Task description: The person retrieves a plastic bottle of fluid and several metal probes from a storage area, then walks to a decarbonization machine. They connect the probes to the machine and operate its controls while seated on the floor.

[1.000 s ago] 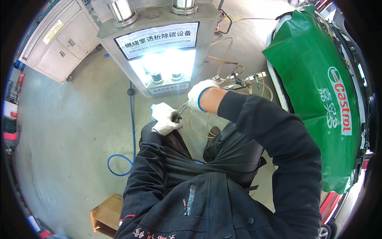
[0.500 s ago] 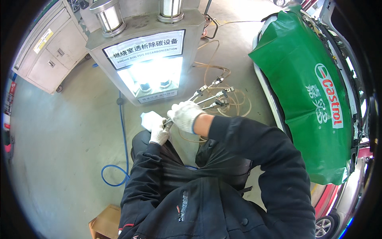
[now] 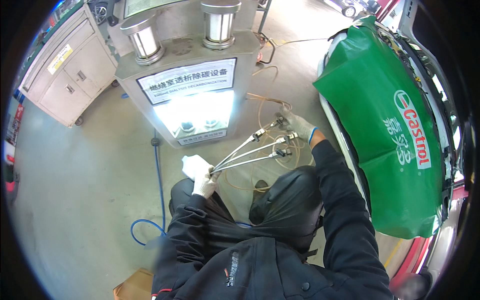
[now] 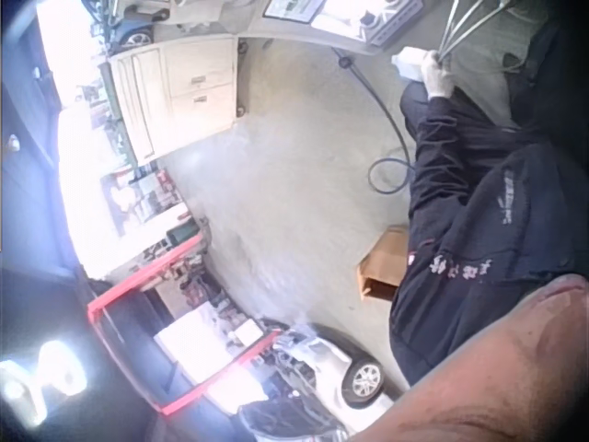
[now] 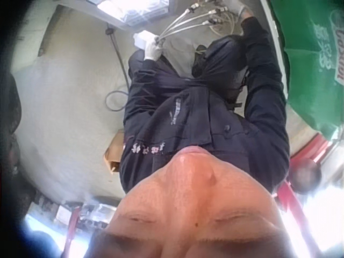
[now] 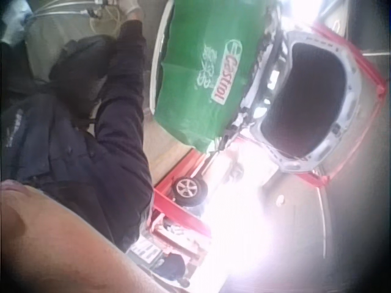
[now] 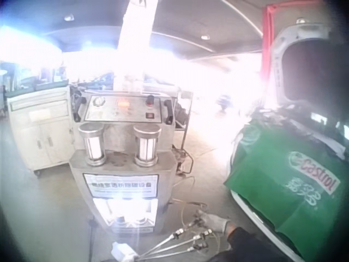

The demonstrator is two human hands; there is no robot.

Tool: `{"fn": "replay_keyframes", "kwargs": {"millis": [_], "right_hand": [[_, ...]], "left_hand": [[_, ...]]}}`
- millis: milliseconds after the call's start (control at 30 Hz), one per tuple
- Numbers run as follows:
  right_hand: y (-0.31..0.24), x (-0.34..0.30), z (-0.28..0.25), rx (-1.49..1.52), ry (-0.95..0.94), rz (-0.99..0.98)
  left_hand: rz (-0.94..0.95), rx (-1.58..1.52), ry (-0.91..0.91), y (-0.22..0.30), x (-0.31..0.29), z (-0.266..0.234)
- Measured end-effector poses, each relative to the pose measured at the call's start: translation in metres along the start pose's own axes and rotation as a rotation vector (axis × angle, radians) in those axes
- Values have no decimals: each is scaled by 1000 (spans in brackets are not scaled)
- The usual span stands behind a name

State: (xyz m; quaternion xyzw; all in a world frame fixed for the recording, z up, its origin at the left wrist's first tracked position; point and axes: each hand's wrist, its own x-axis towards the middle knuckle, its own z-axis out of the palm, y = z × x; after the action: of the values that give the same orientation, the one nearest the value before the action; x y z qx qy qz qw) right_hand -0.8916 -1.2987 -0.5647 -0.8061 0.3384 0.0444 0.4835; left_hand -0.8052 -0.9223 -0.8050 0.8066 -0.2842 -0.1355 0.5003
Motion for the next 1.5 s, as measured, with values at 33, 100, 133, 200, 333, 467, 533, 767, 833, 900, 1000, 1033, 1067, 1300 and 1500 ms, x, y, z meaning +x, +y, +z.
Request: {"fn": "replay_keyframes", "kwargs": {"millis": [33,100,133,200,333,467,533,767,833,900,1000,1033,1067,1300,1500], "right_hand": [[1,2,5,9,-57,1],[-7,-1,6,91,-159,-13],[-15,-3,4,171,-202,4],[-34,-16,3,282,-302,-57],[-65,-55,14,18,-395,-392],[-79,-75,29,-186,-245,-451],[-78,-74,34,-161,-222,-370],[-60,-68,43,-584,-163,-655],[-61,-67,45,-641,-157,-702],[-66,-65,45,-668,-182,-640],[-74,-62,42,-658,-181,-629],[-76,-62,41,-622,-188,-611],[-78,-62,39,-592,-194,-592],[-118,-67,20,-634,268,-746],[-236,-47,-20,-418,481,-1098]], "left_hand": [[-20,-12,-3,-3,0,0],[-137,26,-69,-7,0,1],[-126,5,-59,-9,0,2],[-139,20,-30,-12,0,4],[-112,62,67,-15,0,13],[-61,118,122,-18,4,17],[-127,90,71,-19,4,17],[-98,172,187,-10,3,16],[-113,199,185,-8,3,17],[-119,214,184,-6,4,17],[-94,232,218,-6,5,19],[-74,243,228,-7,5,21],[-92,266,222,-7,5,22],[-94,387,275,-11,9,18],[-222,250,413,-14,13,12]]}}
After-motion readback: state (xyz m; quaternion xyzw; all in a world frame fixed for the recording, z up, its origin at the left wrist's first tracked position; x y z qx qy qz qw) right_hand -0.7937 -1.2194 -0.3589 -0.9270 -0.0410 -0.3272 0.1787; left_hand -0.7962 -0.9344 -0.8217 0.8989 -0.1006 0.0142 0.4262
